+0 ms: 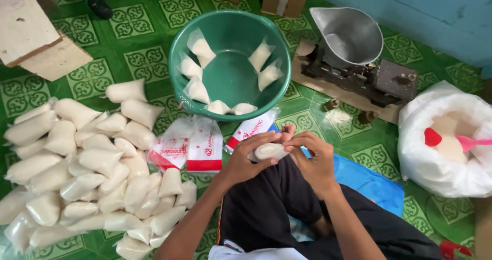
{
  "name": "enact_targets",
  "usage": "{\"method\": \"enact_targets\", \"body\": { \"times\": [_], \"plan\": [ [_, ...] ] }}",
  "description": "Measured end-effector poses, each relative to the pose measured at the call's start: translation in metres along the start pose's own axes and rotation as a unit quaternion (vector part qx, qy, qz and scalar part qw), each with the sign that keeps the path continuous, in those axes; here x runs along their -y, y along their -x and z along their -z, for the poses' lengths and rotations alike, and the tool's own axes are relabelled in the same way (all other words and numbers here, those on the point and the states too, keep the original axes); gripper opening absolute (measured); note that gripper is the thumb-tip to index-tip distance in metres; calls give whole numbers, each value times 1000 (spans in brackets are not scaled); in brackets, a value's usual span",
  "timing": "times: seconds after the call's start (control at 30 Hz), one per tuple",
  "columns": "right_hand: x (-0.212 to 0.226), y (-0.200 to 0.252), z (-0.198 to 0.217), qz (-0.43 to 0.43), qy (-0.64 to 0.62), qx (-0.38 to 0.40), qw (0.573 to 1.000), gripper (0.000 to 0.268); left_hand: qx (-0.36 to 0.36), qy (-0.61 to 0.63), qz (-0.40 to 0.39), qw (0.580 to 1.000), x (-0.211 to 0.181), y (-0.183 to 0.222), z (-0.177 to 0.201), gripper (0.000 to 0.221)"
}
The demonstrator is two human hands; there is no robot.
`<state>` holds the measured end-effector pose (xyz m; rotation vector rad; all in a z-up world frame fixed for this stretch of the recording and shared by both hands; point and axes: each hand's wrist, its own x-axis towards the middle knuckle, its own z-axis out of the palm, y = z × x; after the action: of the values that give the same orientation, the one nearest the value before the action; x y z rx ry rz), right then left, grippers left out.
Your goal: A person sitting on the floor ties knots in small plastic bags filled with white powder and places them into a green basin.
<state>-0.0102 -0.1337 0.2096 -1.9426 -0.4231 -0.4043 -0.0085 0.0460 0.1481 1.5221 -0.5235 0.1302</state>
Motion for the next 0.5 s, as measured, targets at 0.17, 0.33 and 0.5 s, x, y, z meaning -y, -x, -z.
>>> {"method": "enact_targets", "body": {
  "times": [0.17,0.33,0.5],
  "plan": [
    [1,-2,-1,12,-8,2,1000,5,-68,-75,-25,995,-29,-5,12,38],
    [2,-1,0,48,-12,-5,999,2,-58,-141,0,988,-54,-14,22,8],
    [4,0,-4,61,0,-9,998,7,41,-245,3,969,-98,-38,36,19]
  ]
}}
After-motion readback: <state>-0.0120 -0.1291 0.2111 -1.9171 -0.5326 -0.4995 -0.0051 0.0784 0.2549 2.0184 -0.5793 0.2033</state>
